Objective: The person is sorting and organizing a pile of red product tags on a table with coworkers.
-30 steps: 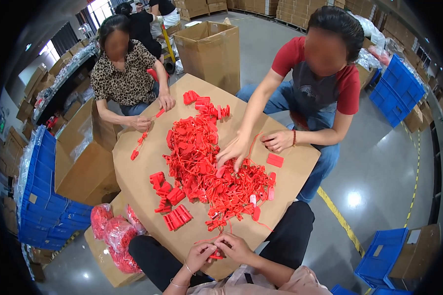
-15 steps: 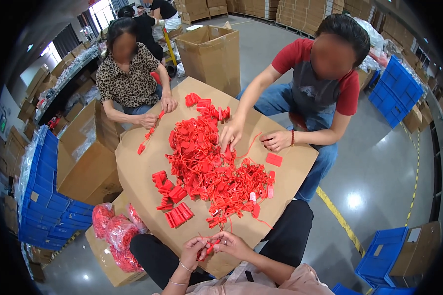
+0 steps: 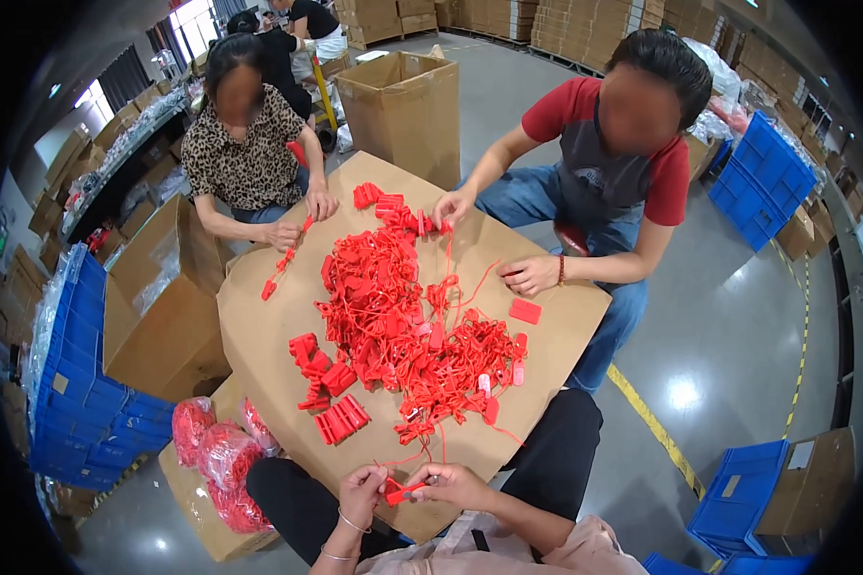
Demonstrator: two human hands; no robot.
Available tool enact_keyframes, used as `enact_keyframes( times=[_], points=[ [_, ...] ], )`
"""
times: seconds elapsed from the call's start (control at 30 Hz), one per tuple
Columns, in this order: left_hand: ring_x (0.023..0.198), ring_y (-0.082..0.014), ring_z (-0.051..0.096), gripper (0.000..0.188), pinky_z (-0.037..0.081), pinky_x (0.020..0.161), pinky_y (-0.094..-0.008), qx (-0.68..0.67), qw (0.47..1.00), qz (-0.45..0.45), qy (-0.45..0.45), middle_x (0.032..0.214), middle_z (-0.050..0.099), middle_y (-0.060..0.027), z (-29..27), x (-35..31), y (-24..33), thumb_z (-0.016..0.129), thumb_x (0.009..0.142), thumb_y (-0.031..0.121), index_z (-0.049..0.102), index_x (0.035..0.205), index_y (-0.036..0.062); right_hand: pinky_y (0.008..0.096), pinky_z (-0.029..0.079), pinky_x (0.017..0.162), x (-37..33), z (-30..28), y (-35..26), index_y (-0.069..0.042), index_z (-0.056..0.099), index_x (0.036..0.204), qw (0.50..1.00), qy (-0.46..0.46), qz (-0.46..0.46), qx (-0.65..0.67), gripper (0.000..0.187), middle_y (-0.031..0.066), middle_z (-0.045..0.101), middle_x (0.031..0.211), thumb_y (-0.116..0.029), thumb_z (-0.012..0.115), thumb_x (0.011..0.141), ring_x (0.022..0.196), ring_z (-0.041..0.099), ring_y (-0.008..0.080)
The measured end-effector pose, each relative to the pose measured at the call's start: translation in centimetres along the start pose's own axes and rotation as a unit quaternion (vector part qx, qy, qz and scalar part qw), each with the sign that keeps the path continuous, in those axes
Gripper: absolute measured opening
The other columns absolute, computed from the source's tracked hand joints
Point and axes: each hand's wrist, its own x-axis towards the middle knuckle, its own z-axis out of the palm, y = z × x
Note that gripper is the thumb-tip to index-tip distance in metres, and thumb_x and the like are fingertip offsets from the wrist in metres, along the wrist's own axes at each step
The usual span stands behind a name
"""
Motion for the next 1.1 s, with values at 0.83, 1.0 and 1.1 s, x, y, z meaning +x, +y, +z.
enact_keyframes(
  times=[0.83, 1.0, 1.1],
  points=[
    [0.059, -0.0029, 0.048, 0.018, 0.040, 0.055, -0.0193, 0.253, 0.946, -0.003, -0.204, 0.067, 0.057, 0.0033, -0.9, -0.3, 0.5, 0.060, 0.084, 0.020, 0.065, 0.084, 0.0028, 0.0290, 0.046, 0.067, -1.5, -0.7, -2.5, -0.005, 0.058, 0.097, 0.910, 0.000, -0.097, -0.403, 0.014, 0.0085, 0.055, 0.082, -0.011, 0.057, 0.083, 0.074, 0.057, 0.0196],
    [0.064, -0.0058, 0.055, 0.016, 0.046, 0.059, -0.0201, 0.063, 0.981, -0.010, -0.185, 0.077, 0.061, -0.0022, -0.7, -1.2, -0.6, 0.060, 0.084, 0.011, 0.058, 0.096, 0.0012, 0.0259, 0.044, 0.058, -1.9, 0.6, -2.7, -0.004, 0.059, 0.094, 0.851, 0.164, -0.123, -0.483, 0.013, 0.0063, 0.052, 0.080, -0.005, 0.059, 0.081, 0.065, 0.053, 0.0146],
    [0.068, -0.0086, 0.058, 0.018, 0.049, 0.062, -0.0217, 0.046, 0.969, -0.058, -0.234, 0.083, 0.061, -0.0052, -0.8, -1.6, -0.6, 0.060, 0.083, 0.007, 0.055, 0.100, 0.0005, 0.0257, 0.046, 0.063, -2.0, 1.2, -2.4, -0.004, 0.057, 0.093, 0.853, 0.255, -0.122, -0.439, 0.012, 0.0070, 0.054, 0.080, -0.007, 0.059, 0.082, 0.068, 0.056, 0.0170]
  ],
)
